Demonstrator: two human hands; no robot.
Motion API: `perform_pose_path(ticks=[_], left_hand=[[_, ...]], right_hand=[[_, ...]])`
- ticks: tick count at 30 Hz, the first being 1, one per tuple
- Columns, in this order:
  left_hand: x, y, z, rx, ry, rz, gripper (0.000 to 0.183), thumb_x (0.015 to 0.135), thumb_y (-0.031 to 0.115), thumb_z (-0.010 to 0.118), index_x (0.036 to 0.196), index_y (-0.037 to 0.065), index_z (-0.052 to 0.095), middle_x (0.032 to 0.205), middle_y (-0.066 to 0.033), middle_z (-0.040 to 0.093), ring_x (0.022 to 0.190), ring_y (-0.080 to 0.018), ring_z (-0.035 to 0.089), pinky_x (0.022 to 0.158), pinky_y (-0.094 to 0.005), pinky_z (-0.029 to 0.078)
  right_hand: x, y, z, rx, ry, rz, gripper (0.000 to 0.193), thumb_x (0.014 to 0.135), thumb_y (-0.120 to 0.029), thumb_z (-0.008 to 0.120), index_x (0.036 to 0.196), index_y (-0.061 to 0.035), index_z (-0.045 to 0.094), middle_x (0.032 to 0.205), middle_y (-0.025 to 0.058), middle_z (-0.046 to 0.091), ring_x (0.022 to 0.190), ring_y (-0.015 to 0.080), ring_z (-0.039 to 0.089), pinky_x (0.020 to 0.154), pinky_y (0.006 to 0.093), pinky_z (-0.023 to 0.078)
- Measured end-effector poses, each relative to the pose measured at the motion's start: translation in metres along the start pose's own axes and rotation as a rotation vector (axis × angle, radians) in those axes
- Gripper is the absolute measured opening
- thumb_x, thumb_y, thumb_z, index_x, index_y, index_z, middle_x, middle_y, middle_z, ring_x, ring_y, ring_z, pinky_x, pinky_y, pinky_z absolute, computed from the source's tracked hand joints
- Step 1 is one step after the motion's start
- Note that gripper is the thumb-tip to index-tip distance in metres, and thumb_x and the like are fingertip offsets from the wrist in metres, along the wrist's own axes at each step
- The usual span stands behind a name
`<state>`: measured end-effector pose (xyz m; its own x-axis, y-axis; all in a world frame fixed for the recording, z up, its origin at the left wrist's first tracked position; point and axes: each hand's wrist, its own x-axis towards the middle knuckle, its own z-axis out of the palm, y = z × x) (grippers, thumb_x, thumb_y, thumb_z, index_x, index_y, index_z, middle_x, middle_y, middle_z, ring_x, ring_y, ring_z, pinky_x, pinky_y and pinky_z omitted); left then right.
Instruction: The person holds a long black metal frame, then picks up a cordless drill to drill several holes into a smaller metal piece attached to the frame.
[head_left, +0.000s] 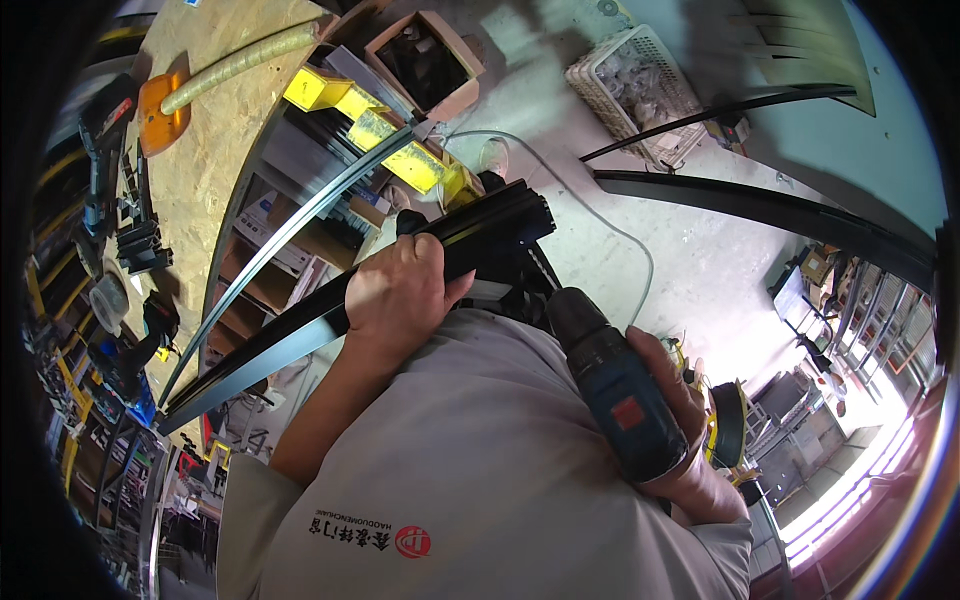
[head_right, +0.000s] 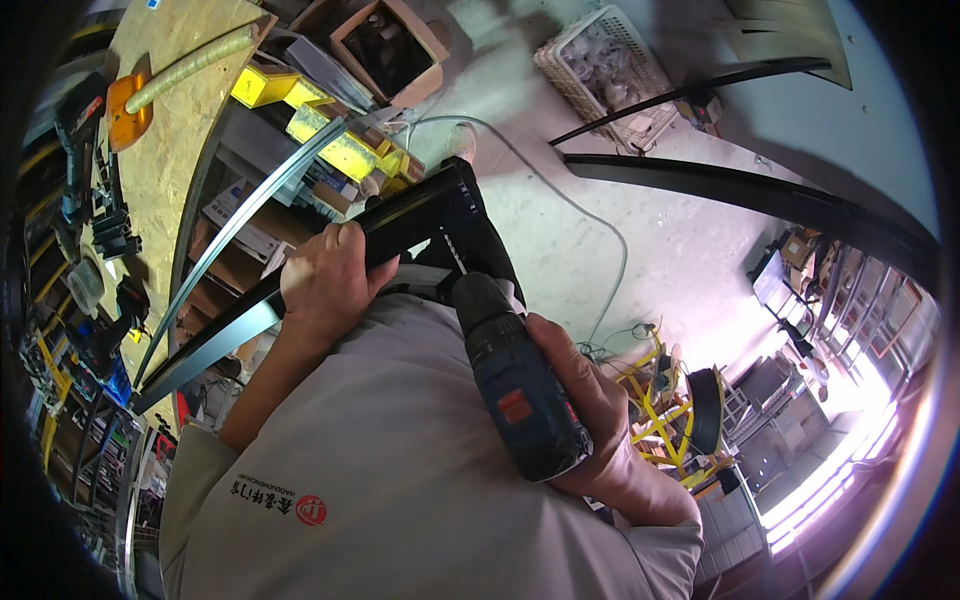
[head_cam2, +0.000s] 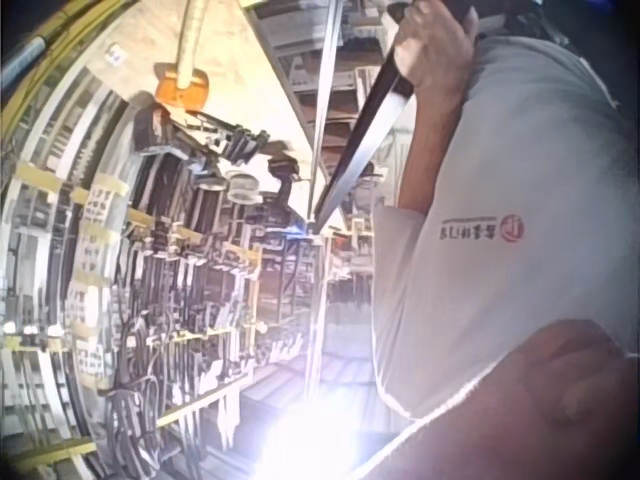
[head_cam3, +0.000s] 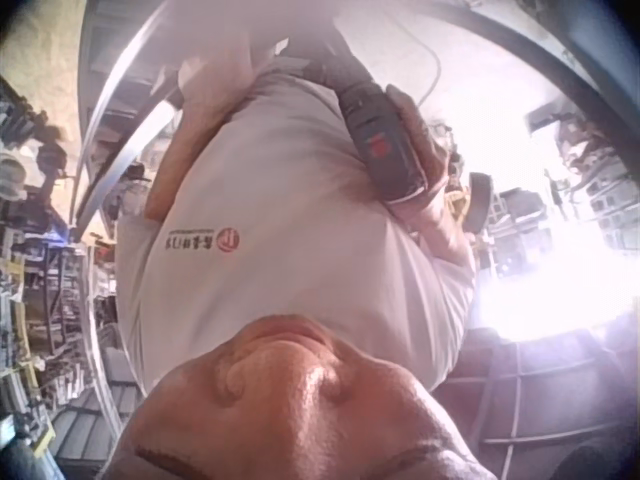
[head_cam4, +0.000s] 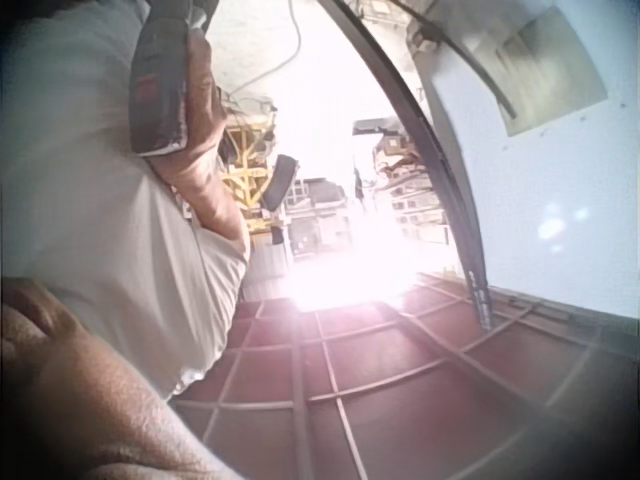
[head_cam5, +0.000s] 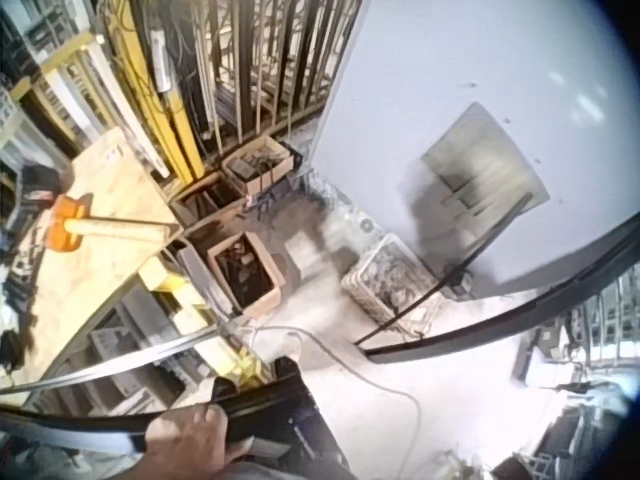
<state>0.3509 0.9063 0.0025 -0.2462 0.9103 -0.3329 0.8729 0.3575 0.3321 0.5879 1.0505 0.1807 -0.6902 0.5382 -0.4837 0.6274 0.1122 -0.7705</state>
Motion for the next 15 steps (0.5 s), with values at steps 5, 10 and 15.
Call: perform_pose_path(ticks=[5, 10, 15], left_hand=[[-0.001, 0.001, -0.002, -0.009, 0.016, 0.006, 0.054, 0.092, 0.056, 0.069, 0.097, 0.004, 0.056, 0.085, -0.0131, 0.061, 0.072, -0.0321, 0.066, 0.06, -0.0433, 0.054], [0.001, -0.001, -0.002, -0.029, 0.025, 0.036, 0.055, 0.092, 0.056, 0.069, 0.097, 0.003, 0.055, 0.084, -0.0133, 0.06, 0.073, -0.0319, 0.066, 0.061, -0.0425, 0.054], [0.0, -0.001, -0.003, -0.032, 0.022, 0.034, 0.056, 0.092, 0.057, 0.069, 0.099, 0.003, 0.056, 0.083, -0.0126, 0.059, 0.073, -0.0311, 0.065, 0.062, -0.0415, 0.054]], right_hand=[[0.006, -0.003, 0.002, 0.007, -0.019, 0.046, 0.078, 0.086, -0.003, 0.082, 0.154, 0.0026, 0.044, 0.12, 0.0201, 0.073, 0.103, 0.0255, 0.075, 0.089, 0.0336, 0.058], [0.015, -0.002, 0.001, 0.009, -0.033, 0.027, 0.079, 0.086, -0.004, 0.083, 0.154, 0.0019, 0.044, 0.122, 0.02, 0.073, 0.104, 0.0257, 0.075, 0.09, 0.0339, 0.058], [0.02, -0.006, -0.002, -0.028, -0.058, 0.048, 0.079, 0.086, -0.004, 0.083, 0.154, 0.0023, 0.044, 0.122, 0.0198, 0.073, 0.104, 0.0254, 0.075, 0.09, 0.0348, 0.058]])
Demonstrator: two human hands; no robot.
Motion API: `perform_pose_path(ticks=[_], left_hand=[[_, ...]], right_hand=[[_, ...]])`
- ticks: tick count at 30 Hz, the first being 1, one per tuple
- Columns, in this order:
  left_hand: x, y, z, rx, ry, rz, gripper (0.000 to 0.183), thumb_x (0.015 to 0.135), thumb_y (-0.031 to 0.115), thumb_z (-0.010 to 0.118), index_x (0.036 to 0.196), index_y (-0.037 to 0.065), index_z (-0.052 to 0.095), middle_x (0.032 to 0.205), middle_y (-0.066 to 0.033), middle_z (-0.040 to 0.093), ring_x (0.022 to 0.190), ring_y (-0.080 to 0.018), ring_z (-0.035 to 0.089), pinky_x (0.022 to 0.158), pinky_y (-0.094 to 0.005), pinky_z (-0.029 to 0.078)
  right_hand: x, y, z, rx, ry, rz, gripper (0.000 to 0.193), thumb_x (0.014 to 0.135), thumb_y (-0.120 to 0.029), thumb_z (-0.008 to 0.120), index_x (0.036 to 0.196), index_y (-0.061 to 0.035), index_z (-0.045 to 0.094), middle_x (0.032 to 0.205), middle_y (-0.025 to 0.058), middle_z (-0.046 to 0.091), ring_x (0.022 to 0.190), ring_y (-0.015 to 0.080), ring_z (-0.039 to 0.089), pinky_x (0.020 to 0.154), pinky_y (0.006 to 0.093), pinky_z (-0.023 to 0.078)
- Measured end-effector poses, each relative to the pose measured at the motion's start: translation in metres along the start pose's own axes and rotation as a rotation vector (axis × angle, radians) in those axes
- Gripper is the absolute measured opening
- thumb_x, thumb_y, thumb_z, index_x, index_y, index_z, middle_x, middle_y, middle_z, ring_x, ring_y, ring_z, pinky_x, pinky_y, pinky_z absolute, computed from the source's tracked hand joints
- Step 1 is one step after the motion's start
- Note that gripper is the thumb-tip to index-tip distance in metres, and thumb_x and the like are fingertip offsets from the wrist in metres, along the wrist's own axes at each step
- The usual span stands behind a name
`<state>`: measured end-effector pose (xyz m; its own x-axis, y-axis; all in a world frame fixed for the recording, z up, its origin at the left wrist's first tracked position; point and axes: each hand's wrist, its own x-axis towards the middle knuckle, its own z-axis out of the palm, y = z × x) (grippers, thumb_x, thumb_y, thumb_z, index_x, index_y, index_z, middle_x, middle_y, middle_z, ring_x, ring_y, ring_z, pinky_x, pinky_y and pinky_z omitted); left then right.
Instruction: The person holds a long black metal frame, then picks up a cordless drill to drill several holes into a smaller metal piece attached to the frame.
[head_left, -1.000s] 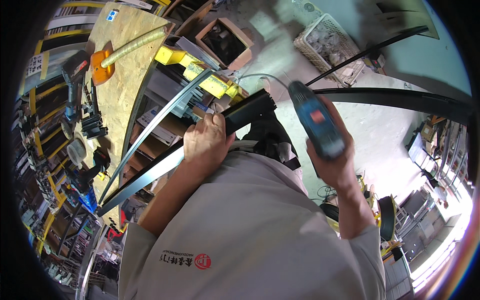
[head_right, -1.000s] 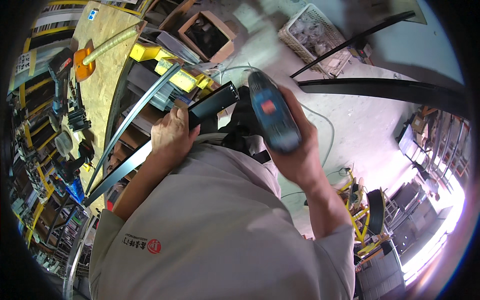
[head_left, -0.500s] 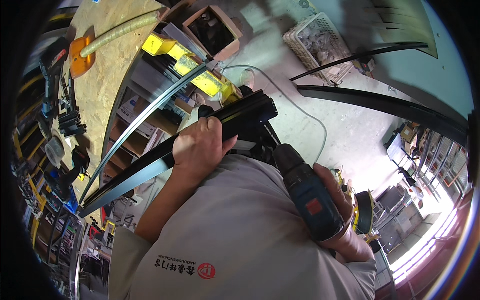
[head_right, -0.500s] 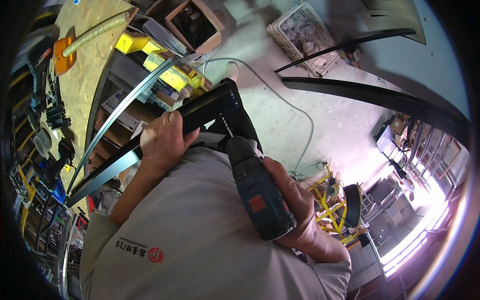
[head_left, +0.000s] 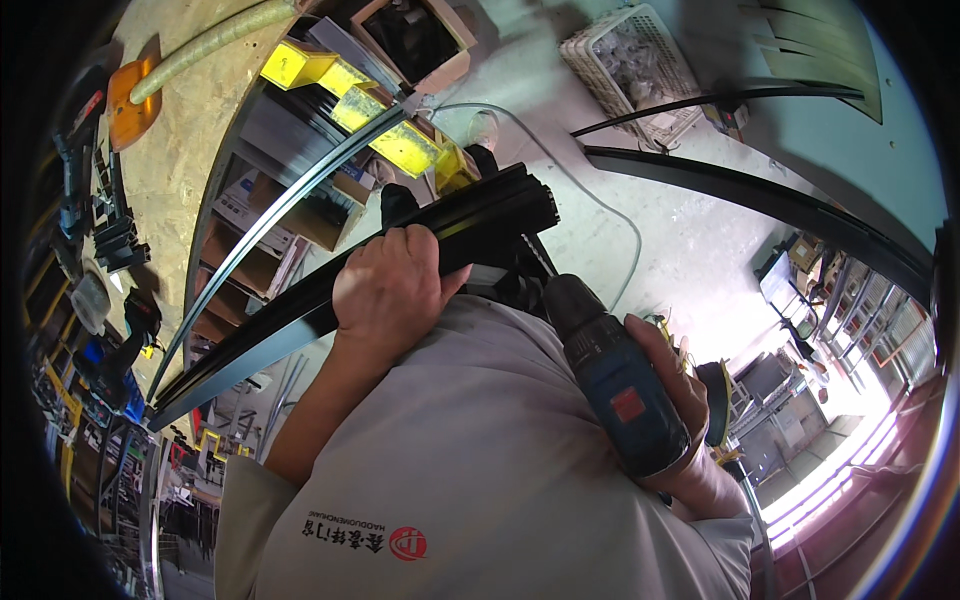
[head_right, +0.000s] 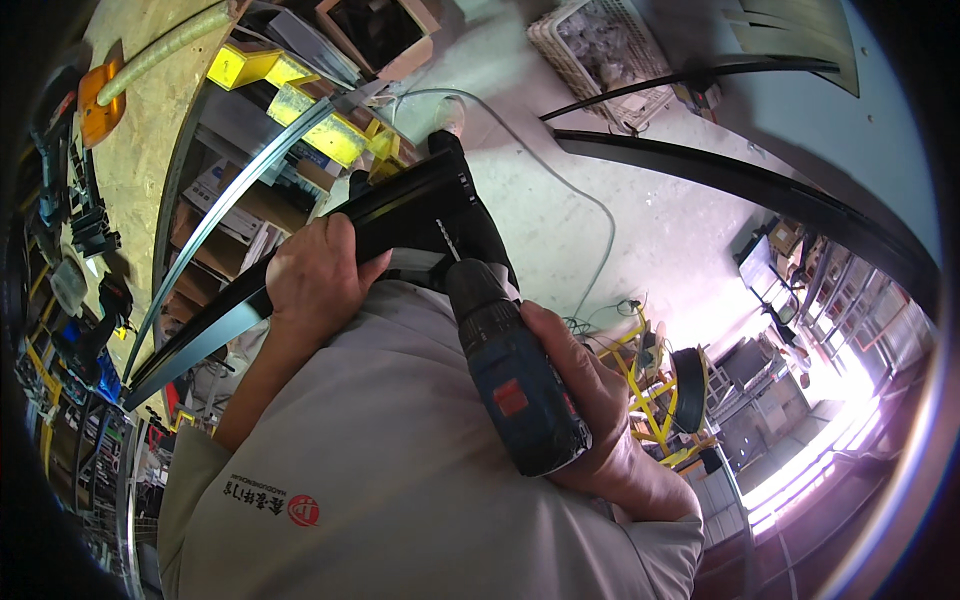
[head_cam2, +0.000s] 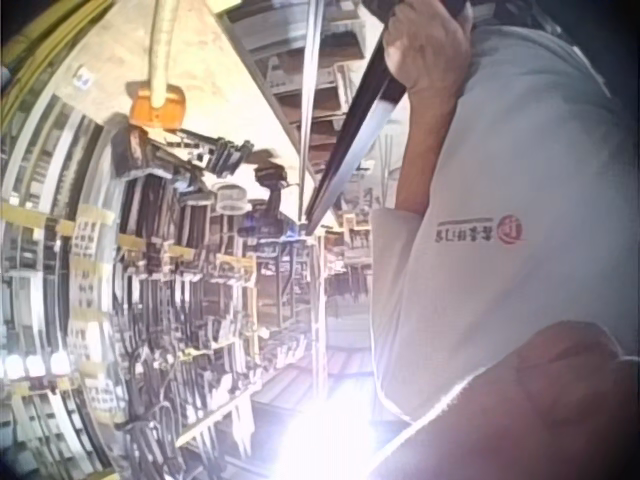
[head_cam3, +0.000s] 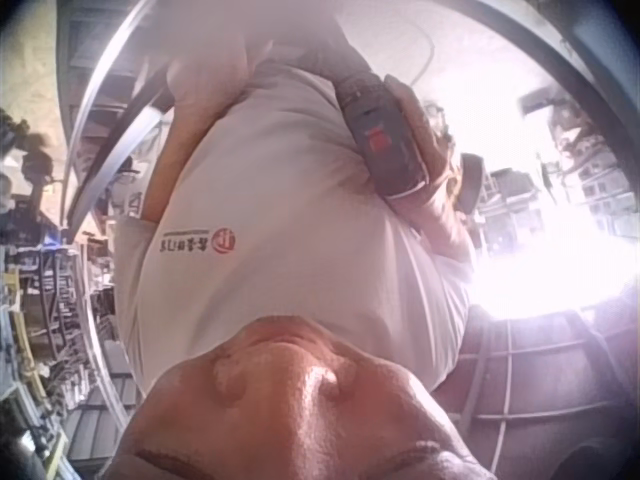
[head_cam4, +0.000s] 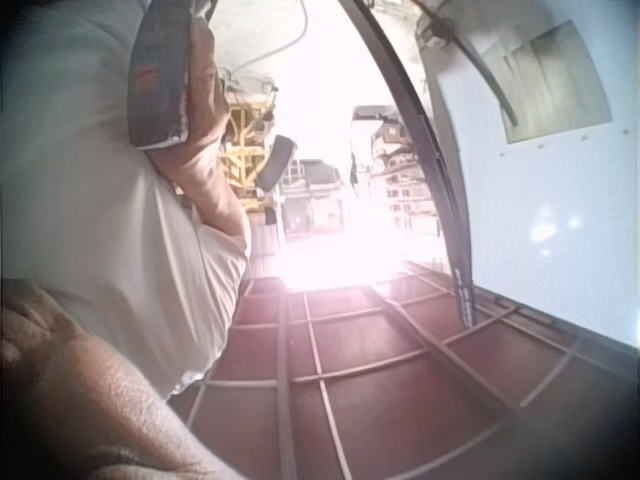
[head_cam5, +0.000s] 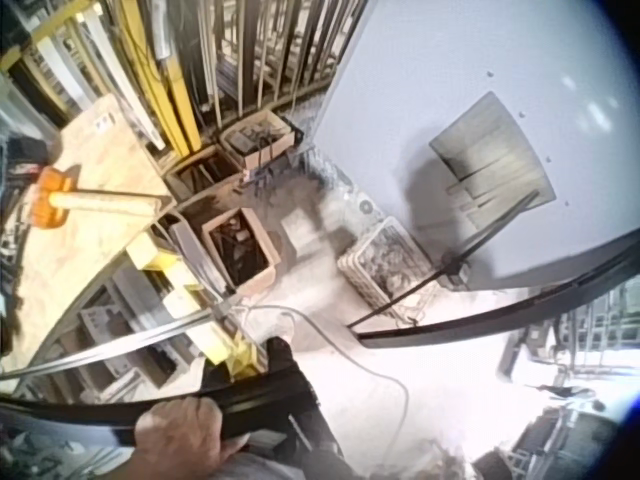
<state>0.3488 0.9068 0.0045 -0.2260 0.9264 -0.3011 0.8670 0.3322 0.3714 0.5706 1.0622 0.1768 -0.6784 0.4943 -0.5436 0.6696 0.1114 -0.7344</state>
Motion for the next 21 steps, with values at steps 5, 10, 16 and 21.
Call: perform_pose_path(ticks=[5, 10, 16, 21], left_hand=[[0.0, 0.0, -0.001, -0.014, -0.012, -0.01, 0.058, 0.092, 0.058, 0.068, 0.1, 0.002, 0.057, 0.083, -0.0122, 0.059, 0.074, -0.0306, 0.065, 0.063, -0.0411, 0.054], [0.0, -0.001, 0.003, 0.004, -0.007, -0.015, 0.058, 0.092, 0.059, 0.067, 0.101, 0.003, 0.057, 0.082, -0.0117, 0.058, 0.075, -0.0301, 0.065, 0.064, -0.0408, 0.054], [0.0, 0.0, 0.002, 0.002, -0.018, -0.027, 0.059, 0.09, 0.059, 0.069, 0.103, 0.003, 0.058, 0.082, -0.011, 0.058, 0.075, -0.0299, 0.065, 0.064, -0.0412, 0.053], [0.0, 0.0, 0.002, -0.015, -0.023, -0.033, 0.06, 0.087, 0.056, 0.073, 0.106, 0.001, 0.059, 0.083, -0.0108, 0.059, 0.075, -0.0296, 0.065, 0.065, -0.0406, 0.053]], right_hand=[[0.004, -0.002, -0.001, -0.012, -0.008, -0.012, 0.078, 0.087, -0.005, 0.082, 0.154, 0.0038, 0.044, 0.119, 0.0202, 0.073, 0.102, 0.0258, 0.075, 0.089, 0.0353, 0.058], [0.009, -0.009, -0.004, -0.043, -0.041, -0.006, 0.077, 0.087, -0.005, 0.082, 0.153, 0.005, 0.043, 0.115, 0.0221, 0.073, 0.101, 0.0284, 0.075, 0.087, 0.0366, 0.058], [0.016, -0.012, -0.007, -0.021, -0.084, -0.011, 0.079, 0.087, -0.005, 0.082, 0.154, 0.0038, 0.042, 0.116, 0.0221, 0.072, 0.1, 0.0304, 0.075, 0.084, 0.0381, 0.059], [0.022, -0.025, -0.008, -0.096, -0.121, 0.044, 0.079, 0.087, -0.01, 0.083, 0.154, 0.0017, 0.042, 0.115, 0.0244, 0.071, 0.1, 0.0363, 0.076, 0.082, 0.0415, 0.061]])
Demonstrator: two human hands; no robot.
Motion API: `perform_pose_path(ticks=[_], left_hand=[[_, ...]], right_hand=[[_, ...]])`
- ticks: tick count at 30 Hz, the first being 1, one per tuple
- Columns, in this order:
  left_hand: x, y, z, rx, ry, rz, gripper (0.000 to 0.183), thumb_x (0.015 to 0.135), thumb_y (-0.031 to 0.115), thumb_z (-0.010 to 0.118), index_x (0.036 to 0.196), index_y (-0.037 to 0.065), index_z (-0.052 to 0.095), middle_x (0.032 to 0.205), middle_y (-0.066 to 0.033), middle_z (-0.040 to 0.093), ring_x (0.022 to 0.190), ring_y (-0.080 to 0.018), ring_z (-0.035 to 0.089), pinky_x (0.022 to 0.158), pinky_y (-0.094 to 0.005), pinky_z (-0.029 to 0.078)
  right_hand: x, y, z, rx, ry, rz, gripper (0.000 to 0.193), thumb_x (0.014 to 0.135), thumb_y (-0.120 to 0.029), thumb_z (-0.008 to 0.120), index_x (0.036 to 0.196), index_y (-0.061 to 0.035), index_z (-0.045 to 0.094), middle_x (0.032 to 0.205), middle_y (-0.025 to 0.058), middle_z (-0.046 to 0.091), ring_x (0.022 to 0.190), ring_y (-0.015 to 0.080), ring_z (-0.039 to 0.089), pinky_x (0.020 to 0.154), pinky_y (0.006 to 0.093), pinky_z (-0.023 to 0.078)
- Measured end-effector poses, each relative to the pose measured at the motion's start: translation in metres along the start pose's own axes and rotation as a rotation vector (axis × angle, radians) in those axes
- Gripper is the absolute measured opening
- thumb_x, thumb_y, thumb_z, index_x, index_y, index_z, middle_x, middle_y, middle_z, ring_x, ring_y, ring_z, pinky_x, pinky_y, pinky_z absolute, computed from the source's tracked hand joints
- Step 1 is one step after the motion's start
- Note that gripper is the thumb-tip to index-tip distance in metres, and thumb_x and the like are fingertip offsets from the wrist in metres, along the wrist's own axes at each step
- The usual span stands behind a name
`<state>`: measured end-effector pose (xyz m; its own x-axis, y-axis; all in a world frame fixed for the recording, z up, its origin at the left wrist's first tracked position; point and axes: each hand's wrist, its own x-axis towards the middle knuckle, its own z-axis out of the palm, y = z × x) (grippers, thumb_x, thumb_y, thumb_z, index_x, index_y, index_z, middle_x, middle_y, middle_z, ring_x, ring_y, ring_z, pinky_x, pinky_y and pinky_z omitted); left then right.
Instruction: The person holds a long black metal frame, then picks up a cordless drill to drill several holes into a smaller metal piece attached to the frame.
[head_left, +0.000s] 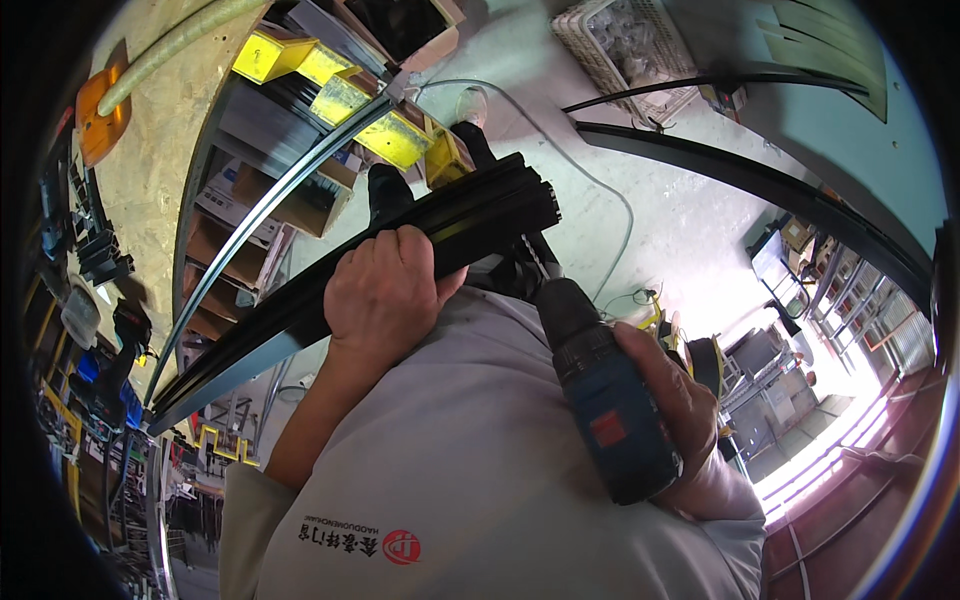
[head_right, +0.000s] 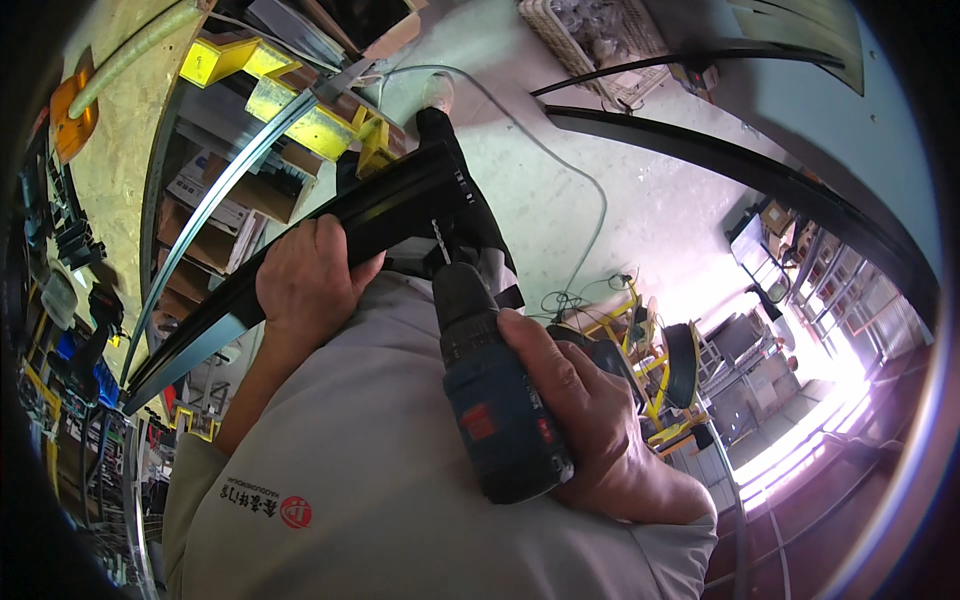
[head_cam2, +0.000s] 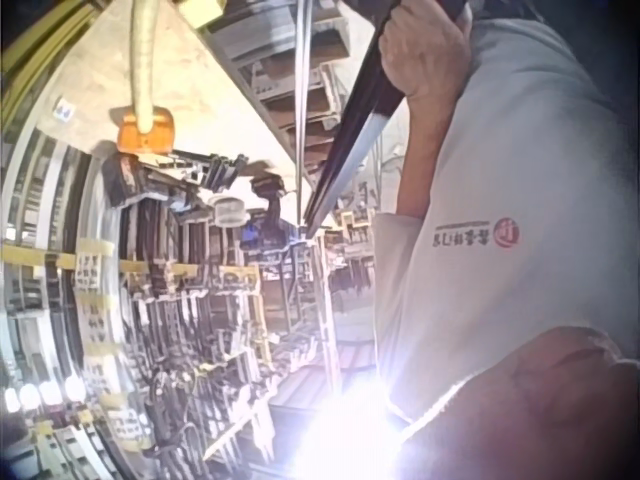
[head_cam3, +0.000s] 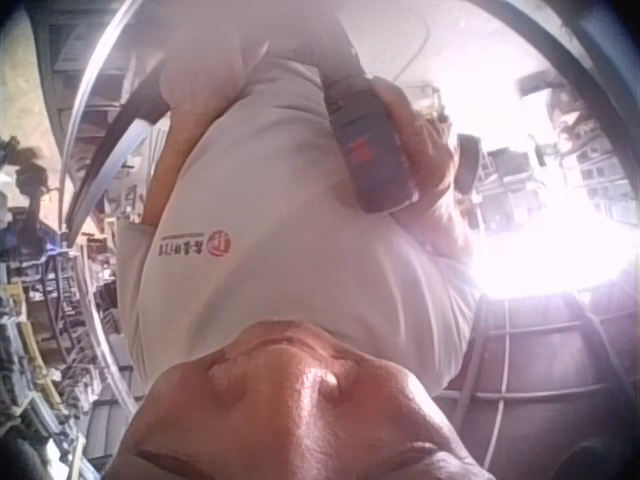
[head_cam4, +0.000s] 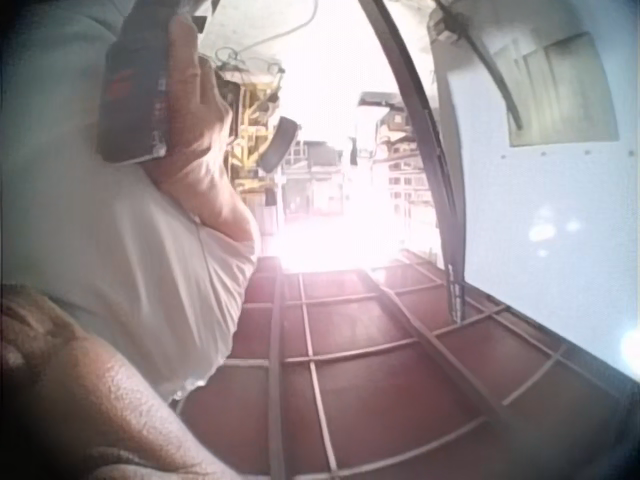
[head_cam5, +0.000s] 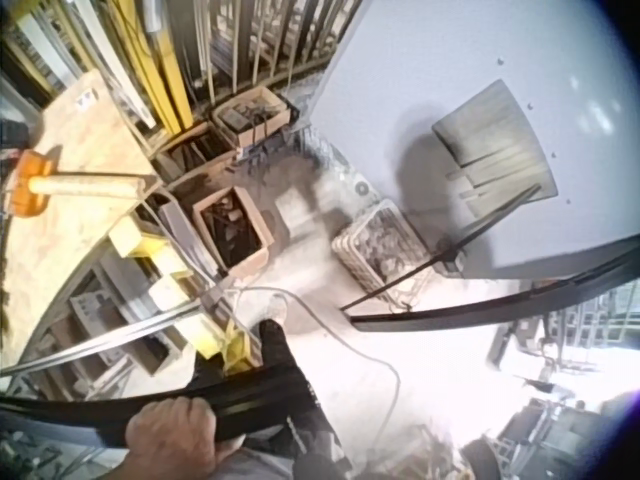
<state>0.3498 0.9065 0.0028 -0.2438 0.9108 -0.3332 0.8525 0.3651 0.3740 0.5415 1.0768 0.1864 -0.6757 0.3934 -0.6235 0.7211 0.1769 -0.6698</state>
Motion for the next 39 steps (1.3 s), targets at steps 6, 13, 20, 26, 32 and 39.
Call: perform_pose_path(ticks=[6, 13, 20, 26, 32, 39], left_hand=[[0.001, -0.002, -0.003, -0.024, 0.005, 0.021, 0.059, 0.087, 0.053, 0.074, 0.107, -0.001, 0.06, 0.082, -0.0101, 0.058, 0.07, -0.0276, 0.062, 0.063, -0.0391, 0.052], [0.005, -0.005, 0.0, 0.008, 0.089, 0.09, 0.059, 0.097, 0.056, 0.061, 0.103, -0.003, 0.061, 0.076, -0.0094, 0.054, 0.062, -0.0234, 0.058, 0.055, -0.0356, 0.048], [0.004, -0.007, 0.003, 0.018, 0.124, 0.124, 0.061, 0.099, 0.057, 0.057, 0.104, -0.004, 0.061, 0.075, -0.0097, 0.053, 0.06, -0.0234, 0.057, 0.053, -0.0355, 0.047], [0.004, -0.007, 0.002, 0.01, 0.117, 0.114, 0.062, 0.1, 0.058, 0.056, 0.104, -0.004, 0.061, 0.075, -0.0098, 0.053, 0.061, -0.0234, 0.057, 0.054, -0.0362, 0.047], [0.005, -0.006, 0.001, 0.021, 0.1, 0.105, 0.062, 0.099, 0.058, 0.056, 0.104, -0.004, 0.061, 0.075, -0.0095, 0.053, 0.061, -0.0238, 0.058, 0.054, -0.0366, 0.047], [0.005, -0.007, 0.002, -0.002, 0.104, 0.114, 0.061, 0.098, 0.057, 0.059, 0.105, -0.004, 0.06, 0.076, -0.0096, 0.053, 0.061, -0.0237, 0.057, 0.054, -0.0365, 0.047]], right_hand=[[0.011, -0.019, -0.007, -0.074, -0.045, 0.028, 0.074, 0.088, -0.017, 0.083, 0.15, 0.0023, 0.048, 0.105, 0.0243, 0.072, 0.087, 0.0372, 0.076, 0.073, 0.0426, 0.062], [0.023, -0.032, -0.017, -0.108, -0.155, 0.121, 0.075, 0.083, -0.01, 0.084, 0.148, 0.0007, 0.049, 0.113, 0.0227, 0.073, 0.091, 0.0341, 0.078, 0.076, 0.0394, 0.063], [0.026, -0.03, -0.02, -0.192, -0.172, 0.062, 0.077, 0.081, -0.015, 0.086, 0.147, 0.0003, 0.049, 0.109, 0.0213, 0.074, 0.086, 0.0336, 0.078, 0.072, 0.0403, 0.062], [0.028, -0.029, -0.022, -0.197, -0.191, 0.033, 0.079, 0.08, -0.018, 0.088, 0.147, 0.0002, 0.049, 0.106, 0.0196, 0.074, 0.08, 0.0324, 0.076, 0.067, 0.0404, 0.06], [0.031, -0.034, -0.023, -0.209, -0.214, 0.058, 0.078, 0.081, -0.018, 0.087, 0.146, 0.0007, 0.049, 0.105, 0.02, 0.074, 0.08, 0.0323, 0.076, 0.067, 0.0403, 0.06], [0.035, -0.039, -0.027, -0.201, -0.249, 0.084, 0.076, 0.083, -0.018, 0.086, 0.146, 0.0009, 0.049, 0.102, 0.02, 0.074, 0.079, 0.0321, 0.076, 0.067, 0.0413, 0.06]])
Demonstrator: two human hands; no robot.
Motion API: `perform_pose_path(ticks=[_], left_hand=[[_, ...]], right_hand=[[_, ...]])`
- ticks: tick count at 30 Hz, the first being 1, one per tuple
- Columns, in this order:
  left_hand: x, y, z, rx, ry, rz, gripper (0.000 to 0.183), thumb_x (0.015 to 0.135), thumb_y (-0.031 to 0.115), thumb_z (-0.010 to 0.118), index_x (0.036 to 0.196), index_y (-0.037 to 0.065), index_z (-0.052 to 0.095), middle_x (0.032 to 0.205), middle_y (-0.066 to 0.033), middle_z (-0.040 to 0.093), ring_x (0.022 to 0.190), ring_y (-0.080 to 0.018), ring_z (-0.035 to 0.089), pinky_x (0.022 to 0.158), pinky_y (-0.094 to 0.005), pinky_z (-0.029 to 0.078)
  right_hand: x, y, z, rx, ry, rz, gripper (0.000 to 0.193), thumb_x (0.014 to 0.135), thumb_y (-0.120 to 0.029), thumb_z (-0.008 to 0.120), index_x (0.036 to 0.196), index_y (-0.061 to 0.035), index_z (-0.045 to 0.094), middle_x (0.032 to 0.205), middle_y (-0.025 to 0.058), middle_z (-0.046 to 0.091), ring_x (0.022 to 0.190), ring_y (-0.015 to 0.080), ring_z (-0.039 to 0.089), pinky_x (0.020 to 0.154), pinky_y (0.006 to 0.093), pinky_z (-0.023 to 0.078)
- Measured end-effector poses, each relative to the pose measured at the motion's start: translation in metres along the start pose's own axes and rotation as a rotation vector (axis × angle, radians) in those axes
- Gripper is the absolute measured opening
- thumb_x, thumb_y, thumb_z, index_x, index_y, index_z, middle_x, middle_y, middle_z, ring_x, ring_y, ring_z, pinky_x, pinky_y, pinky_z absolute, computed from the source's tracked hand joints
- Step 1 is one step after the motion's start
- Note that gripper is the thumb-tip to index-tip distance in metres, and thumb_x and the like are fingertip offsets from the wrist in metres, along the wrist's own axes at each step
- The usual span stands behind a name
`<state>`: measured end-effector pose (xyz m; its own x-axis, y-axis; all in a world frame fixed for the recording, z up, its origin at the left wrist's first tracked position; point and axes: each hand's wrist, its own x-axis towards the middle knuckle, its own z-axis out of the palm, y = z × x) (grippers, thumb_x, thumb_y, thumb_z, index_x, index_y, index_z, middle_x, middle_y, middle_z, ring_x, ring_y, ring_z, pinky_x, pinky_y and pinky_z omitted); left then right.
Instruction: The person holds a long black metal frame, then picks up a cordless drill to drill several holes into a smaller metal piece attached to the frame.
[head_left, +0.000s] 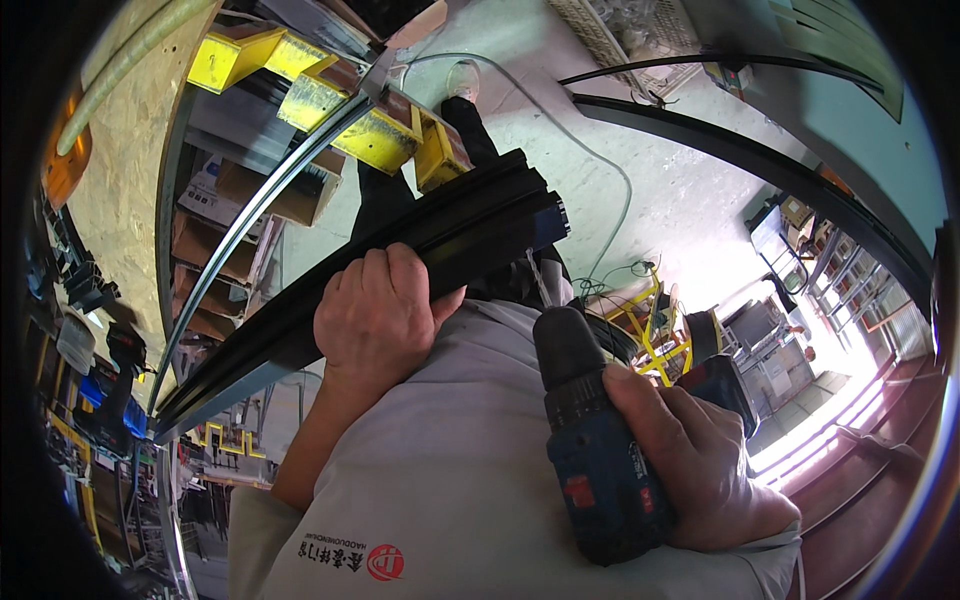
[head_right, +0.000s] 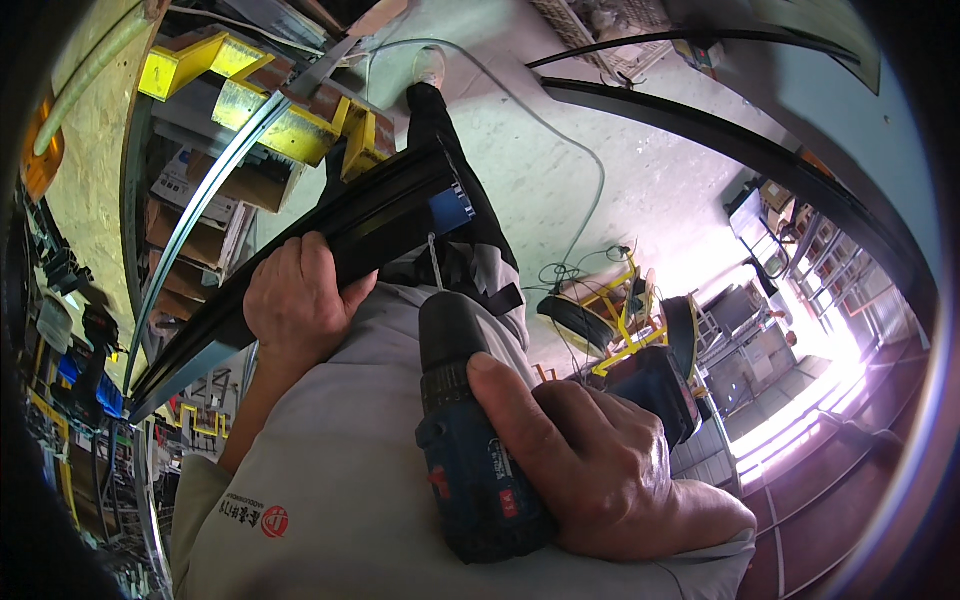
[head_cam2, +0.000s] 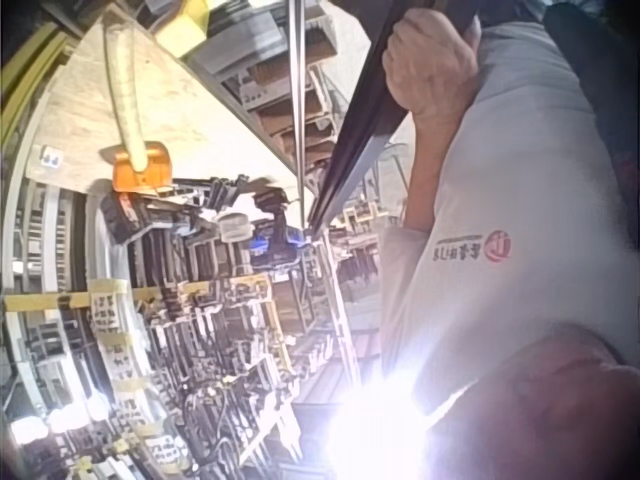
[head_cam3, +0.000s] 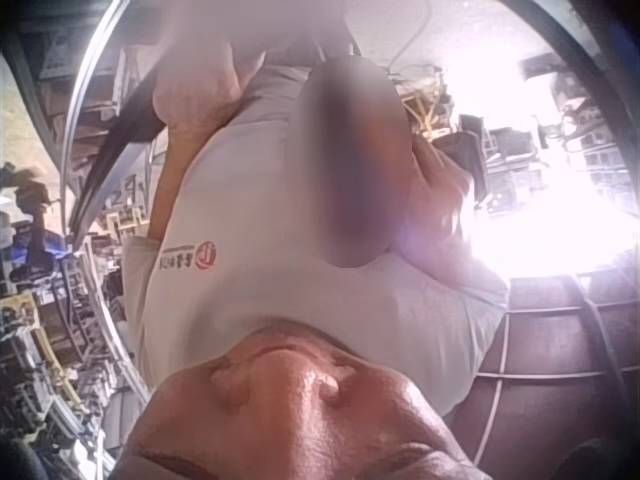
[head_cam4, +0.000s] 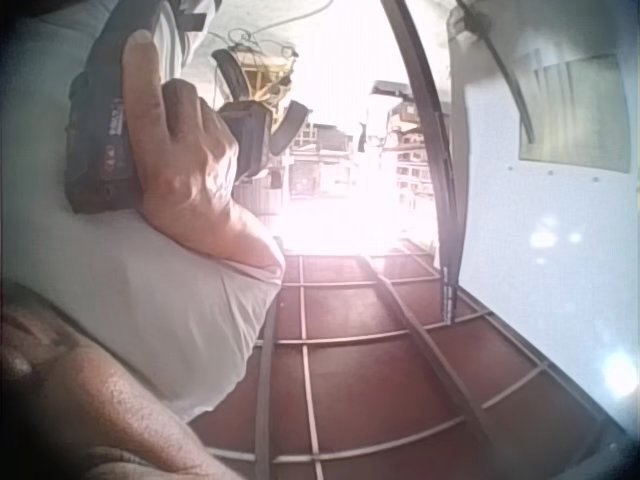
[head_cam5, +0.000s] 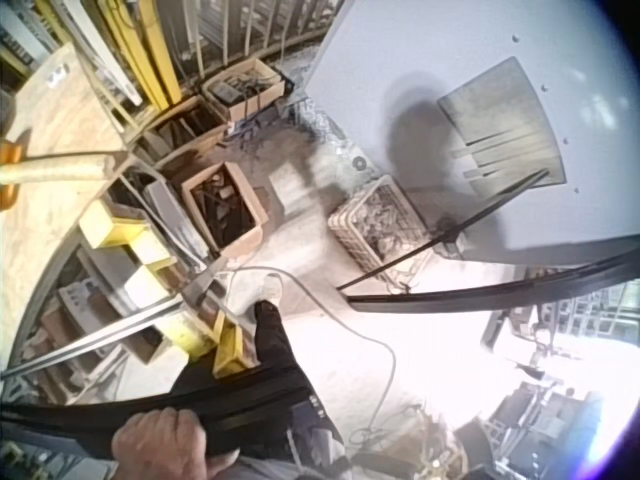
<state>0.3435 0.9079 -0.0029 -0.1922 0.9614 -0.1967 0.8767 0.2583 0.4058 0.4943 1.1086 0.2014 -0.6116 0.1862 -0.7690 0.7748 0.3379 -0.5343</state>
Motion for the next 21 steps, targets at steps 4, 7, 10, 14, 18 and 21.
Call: perform_pose_path(ticks=[4, 7, 10, 14, 18, 21], left_hand=[[-0.0003, 0.0014, -0.0016, 0.011, -0.009, -0.003, 0.061, 0.098, 0.056, 0.06, 0.105, -0.004, 0.06, 0.076, -0.0096, 0.053, 0.062, -0.0236, 0.057, 0.054, -0.0364, 0.047], [-0.0006, 0.0005, -0.0008, 0.013, -0.005, 0.003, 0.061, 0.098, 0.057, 0.059, 0.105, -0.004, 0.06, 0.076, -0.0097, 0.053, 0.063, -0.0235, 0.057, 0.054, -0.0362, 0.047], [-0.0032, 0.0018, -0.0021, -0.002, -0.058, -0.04, 0.066, 0.095, 0.059, 0.064, 0.111, -0.005, 0.06, 0.081, -0.0123, 0.057, 0.067, -0.0288, 0.06, 0.061, -0.0394, 0.051], [-0.0036, 0.0045, -0.0036, -0.003, -0.09, -0.058, 0.068, 0.093, 0.06, 0.066, 0.113, -0.005, 0.061, 0.083, -0.0135, 0.059, 0.07, -0.0314, 0.062, 0.064, -0.0409, 0.054], [-0.0015, 0.0007, 0.0011, 0.027, 0.015, -0.001, 0.063, 0.102, 0.059, 0.052, 0.104, -0.004, 0.06, 0.076, -0.0098, 0.054, 0.063, -0.0236, 0.058, 0.055, -0.0357, 0.048], [-0.003, 0.0015, 0.001, 0.018, -0.019, -0.014, 0.064, 0.1, 0.06, 0.055, 0.106, -0.004, 0.061, 0.079, -0.0114, 0.056, 0.066, -0.0262, 0.06, 0.059, -0.0373, 0.05]], right_hand=[[-0.0006, 0.0028, -0.0011, 0.005, -0.023, -0.011, 0.076, 0.083, -0.018, 0.086, 0.147, 0.0007, 0.049, 0.101, 0.0195, 0.074, 0.079, 0.0322, 0.076, 0.067, 0.0418, 0.06], [-0.0011, 0.0027, 0.0028, 0.012, 0.033, -0.011, 0.072, 0.087, -0.02, 0.082, 0.15, -0.0016, 0.053, 0.088, 0.0139, 0.068, 0.07, 0.0284, 0.071, 0.063, 0.0424, 0.059], [-0.0009, 0.0034, 0.0031, 0.015, 0.044, -0.017, 0.07, 0.088, -0.02, 0.081, 0.15, -0.0024, 0.054, 0.085, 0.0125, 0.066, 0.069, 0.0276, 0.07, 0.063, 0.0427, 0.059], [-0.0021, 0.0051, 0.0013, 0.013, 0.04, -0.027, 0.068, 0.089, -0.02, 0.08, 0.15, -0.0026, 0.055, 0.085, 0.0127, 0.066, 0.069, 0.0271, 0.07, 0.063, 0.0422, 0.059], [-0.0003, 0.0036, 0.002, -0.007, 0.042, -0.028, 0.071, 0.088, -0.023, 0.082, 0.15, -0.0026, 0.055, 0.083, 0.0125, 0.066, 0.067, 0.0264, 0.07, 0.061, 0.0413, 0.058], [-0.0008, 0.0047, 0.0019, -0.014, 0.042, -0.03, 0.073, 0.087, -0.026, 0.083, 0.15, -0.0025, 0.055, 0.082, 0.012, 0.065, 0.065, 0.0259, 0.07, 0.059, 0.0406, 0.058]])
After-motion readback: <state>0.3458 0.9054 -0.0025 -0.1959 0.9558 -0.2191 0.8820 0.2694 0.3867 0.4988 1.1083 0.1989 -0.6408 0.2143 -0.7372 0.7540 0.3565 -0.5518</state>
